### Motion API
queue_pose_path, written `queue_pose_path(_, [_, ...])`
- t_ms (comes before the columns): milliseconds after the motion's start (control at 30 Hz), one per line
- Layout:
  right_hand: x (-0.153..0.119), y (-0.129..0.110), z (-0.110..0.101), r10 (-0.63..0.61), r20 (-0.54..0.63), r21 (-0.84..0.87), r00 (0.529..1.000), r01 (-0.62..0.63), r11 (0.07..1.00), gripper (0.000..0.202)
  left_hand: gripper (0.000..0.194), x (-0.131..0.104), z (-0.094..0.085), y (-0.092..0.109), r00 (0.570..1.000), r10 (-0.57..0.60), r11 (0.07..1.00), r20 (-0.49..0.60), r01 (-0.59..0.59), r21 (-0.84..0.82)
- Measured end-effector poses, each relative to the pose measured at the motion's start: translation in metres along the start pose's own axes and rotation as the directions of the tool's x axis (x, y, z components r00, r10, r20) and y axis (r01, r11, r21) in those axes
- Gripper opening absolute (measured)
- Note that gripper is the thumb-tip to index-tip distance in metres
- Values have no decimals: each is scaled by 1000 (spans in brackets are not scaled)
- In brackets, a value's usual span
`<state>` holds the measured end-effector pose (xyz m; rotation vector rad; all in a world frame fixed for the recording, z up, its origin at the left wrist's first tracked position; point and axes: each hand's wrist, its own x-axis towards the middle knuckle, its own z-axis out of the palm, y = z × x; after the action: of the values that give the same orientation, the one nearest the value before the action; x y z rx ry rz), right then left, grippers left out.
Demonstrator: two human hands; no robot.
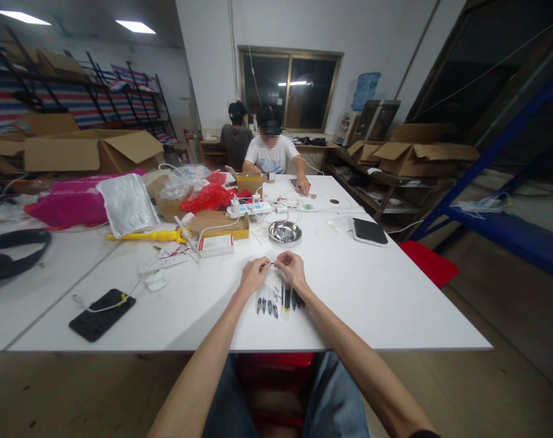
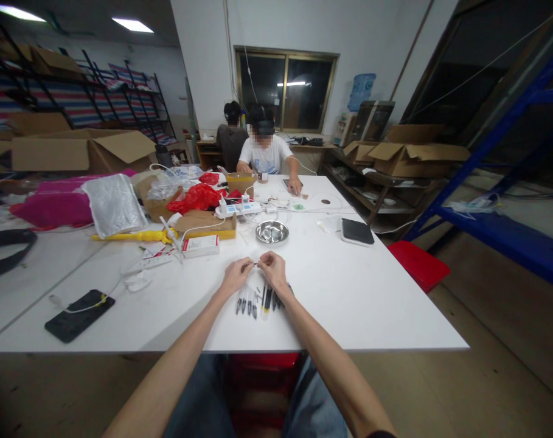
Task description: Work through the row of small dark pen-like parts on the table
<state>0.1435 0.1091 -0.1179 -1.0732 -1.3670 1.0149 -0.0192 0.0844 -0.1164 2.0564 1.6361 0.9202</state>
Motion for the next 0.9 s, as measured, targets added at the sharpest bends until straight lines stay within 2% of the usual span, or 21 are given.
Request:
queue_pose_path(133, [5, -5, 0, 33, 24, -49, 999, -32, 998, 31, 25, -1, 1, 2, 997, 75, 997, -3, -75, -25])
queue_pose_path(233, [10, -5, -3, 66, 91, -107, 994, -56, 993, 38, 24, -2, 1, 3, 993, 117, 993, 9, -117, -26])
queue_pose_path(400, [13, 2, -2, 42, 140, -201, 989, -14, 979, 45, 25, -6, -3, 5, 993, 114, 993, 15, -114, 22])
queue_pose_path(533, [4, -4, -6, 41, 163, -249, 986, 1, 969, 44, 34, -9, -6, 8, 992, 120, 986, 38, -124, 113])
queue_pose_path(633, [-13, -15, -25, 12, 176, -310, 984, 44, 950, 37, 35, -11, -6, 10, 992, 103, 978, 66, -113, 172])
queue_pose_path(733, [-39, -24, -60, -59, 84, -485, 995, 92, 870, 30, 32, -11, -6, 11, 992, 82, 972, 99, -101, 213])
queue_pose_path(833, [-71, -23, -95, -61, -9, -608, 998, 43, 793, 30, 28, -10, -6, 10, 992, 78, 973, 96, -96, 208])
queue_pose_path(900, [-91, -17, -108, -38, -34, -645, 999, 7, 764, 29, 25, -8, -5, 9, 993, 86, 979, 78, -99, 181])
